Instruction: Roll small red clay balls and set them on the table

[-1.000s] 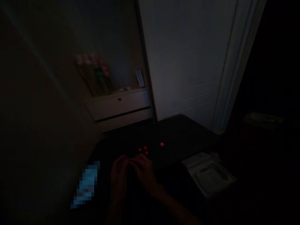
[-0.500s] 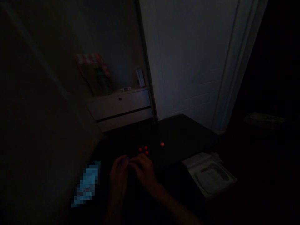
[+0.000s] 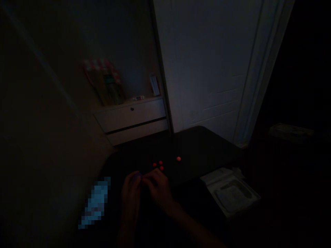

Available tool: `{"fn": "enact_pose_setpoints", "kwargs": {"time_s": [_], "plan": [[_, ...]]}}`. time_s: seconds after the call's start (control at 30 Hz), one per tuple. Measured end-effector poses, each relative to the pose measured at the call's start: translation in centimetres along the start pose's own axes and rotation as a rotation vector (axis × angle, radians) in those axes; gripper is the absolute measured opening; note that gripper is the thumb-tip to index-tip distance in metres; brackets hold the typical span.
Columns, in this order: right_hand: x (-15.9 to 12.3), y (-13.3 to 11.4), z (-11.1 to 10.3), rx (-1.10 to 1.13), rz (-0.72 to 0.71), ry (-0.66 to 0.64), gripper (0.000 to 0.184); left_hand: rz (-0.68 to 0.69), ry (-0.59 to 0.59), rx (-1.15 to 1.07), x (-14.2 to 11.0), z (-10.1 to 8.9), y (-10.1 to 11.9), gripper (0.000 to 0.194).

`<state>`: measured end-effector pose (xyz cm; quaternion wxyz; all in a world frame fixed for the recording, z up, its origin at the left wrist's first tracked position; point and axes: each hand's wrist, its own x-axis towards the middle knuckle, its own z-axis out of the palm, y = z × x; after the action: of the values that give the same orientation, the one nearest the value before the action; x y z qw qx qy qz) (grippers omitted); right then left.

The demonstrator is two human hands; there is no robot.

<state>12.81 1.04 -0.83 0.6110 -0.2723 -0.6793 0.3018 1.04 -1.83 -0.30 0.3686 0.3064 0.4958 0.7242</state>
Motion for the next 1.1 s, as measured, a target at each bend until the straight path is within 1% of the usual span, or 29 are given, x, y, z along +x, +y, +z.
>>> {"fn": "enact_pose_setpoints", "kwargs": {"time_s": [0.13, 0.27, 0.33, 0.43, 0.63, 0.83, 1.1], "plan": [[0.1, 0.2, 0.2, 0.0, 0.012, 0.015, 0.012, 0.023, -0.005, 0.019, 0.1, -0.2, -0.5, 0.056], [0.1, 0.7, 0.4, -0.019, 0.036, 0.046, 0.013, 0.098, 0.0, 0.035, 0.6, -0.4, -1.2, 0.054], [0.1, 0.8, 0.4, -0.026, 0.047, 0.03, 0.014, 0.122, 0.0, 0.045, 0.7, -0.5, -1.3, 0.055], [0.2, 0.7, 0.3, -0.031, 0.051, 0.014, 0.013, 0.127, -0.017, 0.052, 0.7, -0.6, -1.2, 0.054], [0.3, 0.4, 0.2, -0.011, 0.056, 0.03, 0.012, 0.145, -0.039, 0.031, 0.5, -0.7, -1.1, 0.049], [0.4, 0.4, 0.2, -0.024, 0.06, 0.029, 0.012, 0.147, -0.027, 0.018, 0.5, -0.6, -1.1, 0.049], [0.2, 0.5, 0.2, -0.057, 0.054, 0.03, 0.013, 0.13, -0.045, 0.036, 0.5, -0.8, -1.1, 0.05]]}}
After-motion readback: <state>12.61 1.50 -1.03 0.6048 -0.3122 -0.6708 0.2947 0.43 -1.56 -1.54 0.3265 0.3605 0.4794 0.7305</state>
